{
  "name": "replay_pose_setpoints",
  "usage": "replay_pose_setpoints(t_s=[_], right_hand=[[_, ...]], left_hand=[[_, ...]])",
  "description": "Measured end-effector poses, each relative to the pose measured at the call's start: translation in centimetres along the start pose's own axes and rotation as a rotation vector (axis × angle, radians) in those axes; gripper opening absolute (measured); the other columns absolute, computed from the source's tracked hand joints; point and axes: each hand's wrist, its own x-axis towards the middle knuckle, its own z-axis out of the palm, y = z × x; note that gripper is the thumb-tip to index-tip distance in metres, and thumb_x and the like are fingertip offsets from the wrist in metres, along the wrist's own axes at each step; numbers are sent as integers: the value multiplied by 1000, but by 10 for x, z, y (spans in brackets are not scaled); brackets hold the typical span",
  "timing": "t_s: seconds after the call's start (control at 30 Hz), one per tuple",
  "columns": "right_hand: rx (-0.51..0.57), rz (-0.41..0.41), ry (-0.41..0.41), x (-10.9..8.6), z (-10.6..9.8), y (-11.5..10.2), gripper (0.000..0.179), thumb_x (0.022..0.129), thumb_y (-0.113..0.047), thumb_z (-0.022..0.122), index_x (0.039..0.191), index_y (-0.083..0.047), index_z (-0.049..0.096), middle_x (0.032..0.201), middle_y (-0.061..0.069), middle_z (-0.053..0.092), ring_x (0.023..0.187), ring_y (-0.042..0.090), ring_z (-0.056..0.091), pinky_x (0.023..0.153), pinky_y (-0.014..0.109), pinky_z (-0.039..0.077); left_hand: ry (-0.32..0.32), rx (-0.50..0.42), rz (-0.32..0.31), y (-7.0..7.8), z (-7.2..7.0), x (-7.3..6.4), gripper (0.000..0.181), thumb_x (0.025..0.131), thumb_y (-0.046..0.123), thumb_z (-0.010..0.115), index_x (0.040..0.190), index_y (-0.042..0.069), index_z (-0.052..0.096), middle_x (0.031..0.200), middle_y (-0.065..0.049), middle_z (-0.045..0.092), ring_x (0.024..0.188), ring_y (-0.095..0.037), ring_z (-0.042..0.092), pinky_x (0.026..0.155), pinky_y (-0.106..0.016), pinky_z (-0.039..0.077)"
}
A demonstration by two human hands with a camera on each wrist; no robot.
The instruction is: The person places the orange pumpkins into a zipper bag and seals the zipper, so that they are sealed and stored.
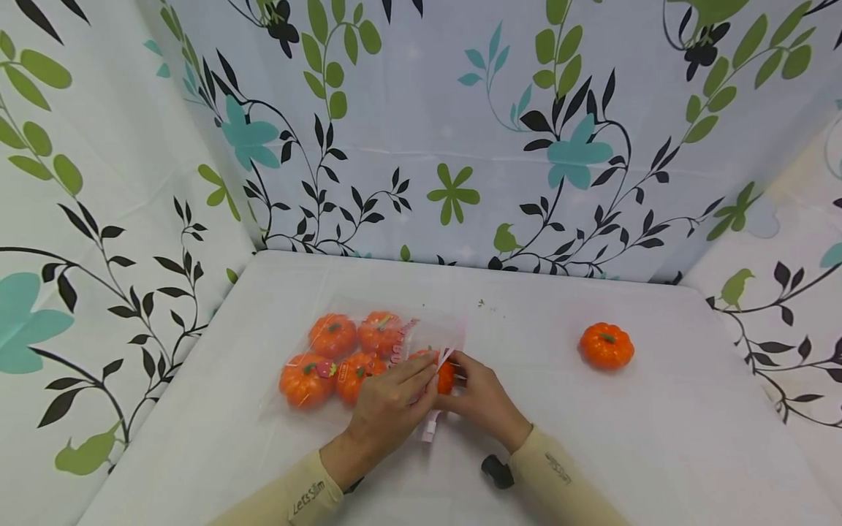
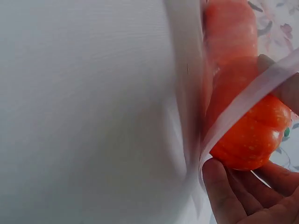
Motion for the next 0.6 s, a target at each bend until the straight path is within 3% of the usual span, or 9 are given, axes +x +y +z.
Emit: replay_pose_setpoints(t_s=[0.4, 0.6], right_hand=[[-42, -31, 66, 14, 10, -4, 68, 82, -8, 83, 143, -2, 53, 137, 14, 61, 119, 33, 63, 100, 46, 51], [-136, -122, 85, 23, 15, -3, 66, 84, -12, 82, 143, -1, 53, 136, 15, 61, 123, 32, 60, 103, 49, 48]], left_hand=[[23, -6, 1, 0, 0, 1, 20, 81, 10, 78, 100, 4, 80, 106, -8, 76, 97, -17, 74, 85, -29, 57], [38, -38, 17, 0, 0, 0, 20, 81, 8, 77, 100, 3, 80, 106, -8, 76, 98, -17, 73, 85, -27, 56]])
